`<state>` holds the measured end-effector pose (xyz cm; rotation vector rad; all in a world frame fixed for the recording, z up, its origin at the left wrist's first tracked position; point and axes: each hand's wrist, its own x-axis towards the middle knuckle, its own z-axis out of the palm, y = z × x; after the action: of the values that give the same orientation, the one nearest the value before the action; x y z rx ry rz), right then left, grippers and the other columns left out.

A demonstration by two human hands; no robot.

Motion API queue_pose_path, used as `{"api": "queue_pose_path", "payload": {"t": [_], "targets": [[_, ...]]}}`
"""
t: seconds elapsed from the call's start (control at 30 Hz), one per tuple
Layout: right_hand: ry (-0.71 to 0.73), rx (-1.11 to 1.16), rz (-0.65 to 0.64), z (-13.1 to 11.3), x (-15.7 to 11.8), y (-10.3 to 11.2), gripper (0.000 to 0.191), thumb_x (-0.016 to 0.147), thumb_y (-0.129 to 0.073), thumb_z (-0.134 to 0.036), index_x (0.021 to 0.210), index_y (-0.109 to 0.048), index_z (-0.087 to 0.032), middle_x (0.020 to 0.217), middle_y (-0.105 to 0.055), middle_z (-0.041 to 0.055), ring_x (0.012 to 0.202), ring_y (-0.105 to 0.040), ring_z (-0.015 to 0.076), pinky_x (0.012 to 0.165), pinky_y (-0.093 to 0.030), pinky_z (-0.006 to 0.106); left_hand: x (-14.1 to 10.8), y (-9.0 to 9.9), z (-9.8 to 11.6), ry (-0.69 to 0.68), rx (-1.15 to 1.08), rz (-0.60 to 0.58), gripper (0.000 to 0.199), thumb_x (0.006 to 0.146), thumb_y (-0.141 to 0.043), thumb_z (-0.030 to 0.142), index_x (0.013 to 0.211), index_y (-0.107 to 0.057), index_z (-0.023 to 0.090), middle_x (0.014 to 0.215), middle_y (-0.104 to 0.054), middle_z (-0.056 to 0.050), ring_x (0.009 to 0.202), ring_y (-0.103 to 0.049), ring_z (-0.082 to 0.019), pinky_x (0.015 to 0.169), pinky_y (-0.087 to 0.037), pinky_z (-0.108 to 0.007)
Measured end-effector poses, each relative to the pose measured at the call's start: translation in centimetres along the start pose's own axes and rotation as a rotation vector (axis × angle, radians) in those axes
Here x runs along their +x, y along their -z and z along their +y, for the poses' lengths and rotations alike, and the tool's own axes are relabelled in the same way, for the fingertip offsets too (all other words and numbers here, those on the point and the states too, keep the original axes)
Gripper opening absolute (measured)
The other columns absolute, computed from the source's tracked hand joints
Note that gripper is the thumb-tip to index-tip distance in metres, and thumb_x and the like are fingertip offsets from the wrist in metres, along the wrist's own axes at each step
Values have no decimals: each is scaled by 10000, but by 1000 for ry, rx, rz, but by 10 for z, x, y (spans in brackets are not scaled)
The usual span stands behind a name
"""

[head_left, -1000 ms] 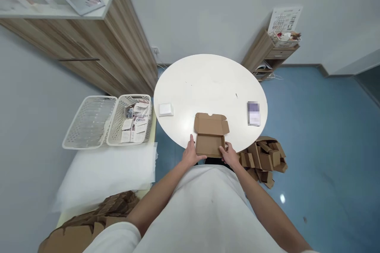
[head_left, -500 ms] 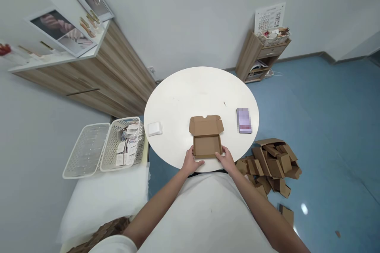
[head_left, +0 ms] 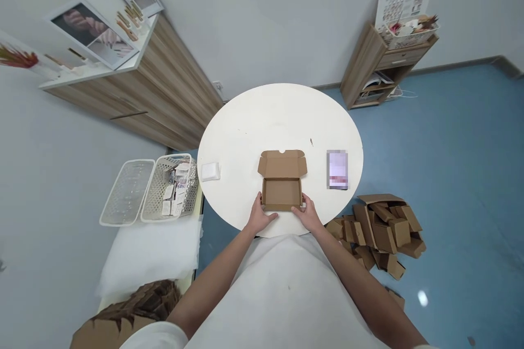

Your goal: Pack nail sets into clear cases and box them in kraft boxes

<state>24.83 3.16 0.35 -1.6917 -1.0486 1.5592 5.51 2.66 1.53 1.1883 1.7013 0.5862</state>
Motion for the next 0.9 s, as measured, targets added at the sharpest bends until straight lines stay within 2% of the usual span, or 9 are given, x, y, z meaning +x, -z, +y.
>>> {"api": "queue_pose_path", "payload": {"t": [0.13, 0.27, 0.37, 0.43, 0.53, 0.67, 0.73, 0.8, 0.9], "targets": [[-26, -172, -7, -6, 0, 5, 795, 694, -550, -434, 1341, -168, -174, 1252, -341, 128, 941, -540, 196, 806, -462, 312, -3, 0, -4, 23, 10, -35, 1049, 586, -706, 335, 1365, -19, 196, 1373, -246, -150, 1208, -352, -259, 929, -381, -369], [-17, -570, 12, -28, -9, 16, 800, 733, -481, -513, 1366, -112, -192, 1230, -358, 139, 975, -514, 248, 786, -445, 348, -11, 5, -11, 41, 25, -27, 1034, 595, -697, 388, 1363, -30, 205, 1368, -248, -140, 1223, -320, -257, 916, -389, -373], [19, -818, 136, -56, -17, 18, 738, 783, -396, -521, 1374, -80, -211, 1233, -337, 147, 949, -520, 267, 729, -444, 363, -16, 21, -17, 57, 27, 0, 970, 643, -655, 426, 1361, -33, 231, 1374, -239, -128, 1233, -300, -254, 912, -389, -380], [95, -856, 166, -77, -20, 9, 702, 805, -372, -490, 1375, -72, -211, 1215, -349, 150, 948, -516, 268, 698, -448, 356, -16, 40, -23, 61, 43, 52, 892, 687, -614, 429, 1357, -56, 239, 1376, -234, -122, 1247, -277, -250, 932, -370, -385], [232, -810, -8, -106, -16, -28, 638, 810, -399, -443, 1361, -154, -238, 1174, -426, 125, 980, -499, 263, 730, -445, 356, -6, 79, -36, 105, 115, 219, 766, 738, -553, 435, 1340, -130, 222, 1357, -257, -125, 1252, -268, -248, 970, -328, -396], [234, -664, -439, -124, 3, -114, 506, 791, -453, -435, 1267, -371, -285, 1138, -499, 71, 962, -521, 221, 788, -440, 345, 20, 141, -55, 141, 171, 469, 612, 781, -486, 422, 1294, -247, 187, 1318, -302, -135, 1244, -275, -252, 999, -286, -413], [168, -572, -487, -120, 17, -160, 492, 772, -486, -445, 1236, -413, -300, 1189, -476, 57, 1022, -497, 218, 841, -420, 355, 36, 167, -63, 98, 158, 490, 596, 784, -483, 406, 1287, -264, 174, 1315, -307, -140, 1245, -270, -253, 1014, -261, -415], [106, -459, -438, -115, 30, -198, 547, 725, -546, -462, 1229, -424, -287, 1281, -403, 50, 1143, -410, 231, 926, -366, 375, 51, 187, -68, 58, 143, 444, 607, 782, -485, 401, 1295, -258, 168, 1332, -293, -142, 1264, -235, -259, 1029, -230, -423], [5, -311, -377, -115, 47, -238, 667, 676, -589, -495, 1266, -368, -274, 1370, -296, 45, 1246, -286, 232, 989, -307, 387, 71, 206, -69, 38, 91, 361, 639, 789, -476, 404, 1323, -218, 166, 1371, -251, -136, 1287, -187, -263, 1040, -198, -436]]}}
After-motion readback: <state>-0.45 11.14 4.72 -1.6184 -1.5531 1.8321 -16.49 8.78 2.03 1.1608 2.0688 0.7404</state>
